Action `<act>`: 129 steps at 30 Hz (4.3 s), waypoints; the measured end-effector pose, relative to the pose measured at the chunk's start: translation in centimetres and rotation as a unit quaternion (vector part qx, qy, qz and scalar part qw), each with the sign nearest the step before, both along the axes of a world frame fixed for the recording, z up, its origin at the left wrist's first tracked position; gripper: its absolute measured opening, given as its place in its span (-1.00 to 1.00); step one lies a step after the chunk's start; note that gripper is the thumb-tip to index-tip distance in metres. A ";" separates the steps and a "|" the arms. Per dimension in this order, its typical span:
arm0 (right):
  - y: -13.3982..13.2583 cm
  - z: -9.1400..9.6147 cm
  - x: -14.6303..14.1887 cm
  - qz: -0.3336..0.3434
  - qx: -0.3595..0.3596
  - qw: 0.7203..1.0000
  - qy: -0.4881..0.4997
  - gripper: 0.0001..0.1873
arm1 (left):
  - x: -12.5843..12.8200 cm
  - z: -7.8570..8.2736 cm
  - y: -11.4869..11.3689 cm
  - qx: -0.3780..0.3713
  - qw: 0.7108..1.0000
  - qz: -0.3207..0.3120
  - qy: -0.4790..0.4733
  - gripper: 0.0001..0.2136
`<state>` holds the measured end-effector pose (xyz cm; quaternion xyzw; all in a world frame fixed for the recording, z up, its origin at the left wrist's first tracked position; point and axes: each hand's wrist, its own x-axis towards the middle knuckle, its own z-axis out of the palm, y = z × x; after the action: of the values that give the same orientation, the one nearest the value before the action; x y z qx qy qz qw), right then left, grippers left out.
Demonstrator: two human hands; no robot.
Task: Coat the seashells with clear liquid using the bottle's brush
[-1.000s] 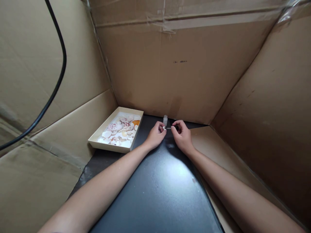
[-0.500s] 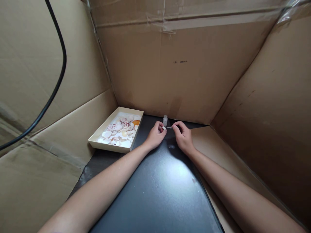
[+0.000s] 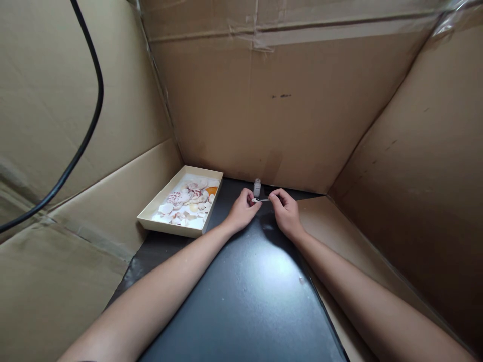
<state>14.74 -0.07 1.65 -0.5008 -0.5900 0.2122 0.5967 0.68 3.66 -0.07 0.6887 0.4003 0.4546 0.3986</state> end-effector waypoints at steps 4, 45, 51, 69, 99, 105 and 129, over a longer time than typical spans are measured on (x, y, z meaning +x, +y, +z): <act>-0.1 0.1 0.0 -0.033 -0.004 0.999 0.001 -0.74 | -0.1 -0.1 0.0 0.004 1.000 0.002 0.003 -0.81; -0.4 0.0 -0.2 -0.018 0.019 0.996 -0.084 -0.84 | -0.2 0.1 0.2 0.043 0.999 -0.005 0.025 -0.76; -0.4 0.0 -0.3 -0.030 0.006 0.995 -0.095 -0.86 | -0.1 0.1 0.1 0.029 0.999 -0.012 0.013 -0.78; -0.2 -0.2 -0.3 -0.022 0.005 0.996 -0.087 -0.85 | -0.1 0.2 0.0 0.019 1.000 -0.013 0.010 -0.78; -0.3 -0.1 -0.3 -0.026 -0.004 0.996 -0.081 -0.84 | -0.1 0.3 -0.1 0.012 1.000 -0.012 0.007 -0.79; -0.3 -0.1 -0.3 -0.010 -0.006 0.997 -0.082 -0.82 | -0.1 0.2 -0.1 0.010 1.000 -0.011 0.004 -0.79; -0.2 -0.2 -0.1 -0.012 0.014 0.998 -0.058 -0.79 | 0.0 0.4 -0.2 -0.001 1.000 -0.009 0.003 -0.90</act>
<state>14.63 -0.22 1.47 -0.5112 -0.6202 0.1672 0.5710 0.66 3.46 0.36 0.6930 0.3957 0.4489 0.4021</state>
